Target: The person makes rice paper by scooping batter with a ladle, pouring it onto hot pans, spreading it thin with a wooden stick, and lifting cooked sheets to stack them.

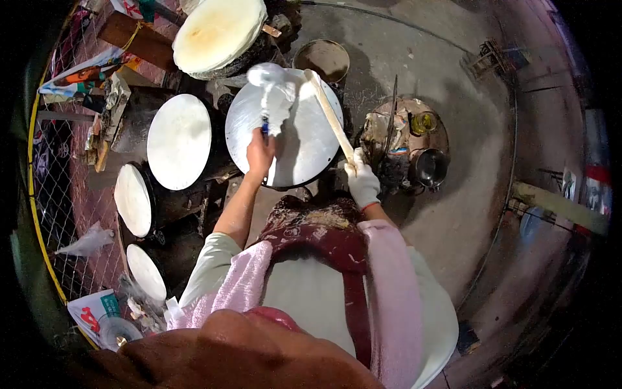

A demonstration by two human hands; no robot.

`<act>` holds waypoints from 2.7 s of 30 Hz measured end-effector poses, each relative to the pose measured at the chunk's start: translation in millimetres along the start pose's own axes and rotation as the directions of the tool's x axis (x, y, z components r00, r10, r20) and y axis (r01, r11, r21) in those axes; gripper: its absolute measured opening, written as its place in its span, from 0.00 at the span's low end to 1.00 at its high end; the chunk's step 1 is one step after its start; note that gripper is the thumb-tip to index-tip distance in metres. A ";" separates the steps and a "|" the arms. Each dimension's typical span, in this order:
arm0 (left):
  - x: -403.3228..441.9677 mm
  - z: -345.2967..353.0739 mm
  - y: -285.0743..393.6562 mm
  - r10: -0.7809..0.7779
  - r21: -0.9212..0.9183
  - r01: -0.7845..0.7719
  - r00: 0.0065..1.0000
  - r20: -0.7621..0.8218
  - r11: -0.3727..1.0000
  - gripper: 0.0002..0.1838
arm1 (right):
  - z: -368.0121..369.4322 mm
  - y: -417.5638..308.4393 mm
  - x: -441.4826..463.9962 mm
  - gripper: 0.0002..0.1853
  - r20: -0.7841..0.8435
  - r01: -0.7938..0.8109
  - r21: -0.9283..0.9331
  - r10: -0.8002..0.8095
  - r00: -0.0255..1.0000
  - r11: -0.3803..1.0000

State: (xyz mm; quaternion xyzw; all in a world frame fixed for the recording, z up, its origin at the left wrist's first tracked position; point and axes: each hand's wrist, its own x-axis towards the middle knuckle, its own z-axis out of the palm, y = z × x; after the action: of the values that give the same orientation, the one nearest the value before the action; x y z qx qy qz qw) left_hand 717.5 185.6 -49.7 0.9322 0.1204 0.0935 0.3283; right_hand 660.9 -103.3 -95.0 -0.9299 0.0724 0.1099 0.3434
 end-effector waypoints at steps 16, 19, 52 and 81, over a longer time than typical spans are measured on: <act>-71.1 -133.2 -67.8 -0.197 -0.387 0.307 0.934 0.297 0.870 0.10 | 63.5 -100.5 6.2 0.19 0.202 -0.149 0.506 0.051 0.978 0.850; -91.6 -150.9 -87.8 -0.056 -0.335 0.083 0.994 0.089 0.938 0.09 | 52.1 -54.6 26.9 0.13 -0.113 0.228 0.227 -0.207 0.972 0.947; -207.3 -124.7 -32.4 -0.744 -0.525 0.593 0.656 -0.125 0.610 0.07 | -18.1 -73.7 182.0 0.24 0.750 0.138 0.367 -0.381 0.542 0.920; -233.9 -93.8 -21.0 -0.479 0.522 0.237 0.784 0.395 0.819 0.09 | -91.7 -50.9 110.2 0.23 0.899 -0.071 0.122 -0.080 0.430 0.990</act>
State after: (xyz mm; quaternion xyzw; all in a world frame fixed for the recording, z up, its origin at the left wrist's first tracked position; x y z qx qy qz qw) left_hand 467.2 189.9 -13.4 0.9305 0.2270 -0.2522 0.1381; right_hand 792.2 -131.5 -23.5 -0.7009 -0.1169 0.5829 0.3942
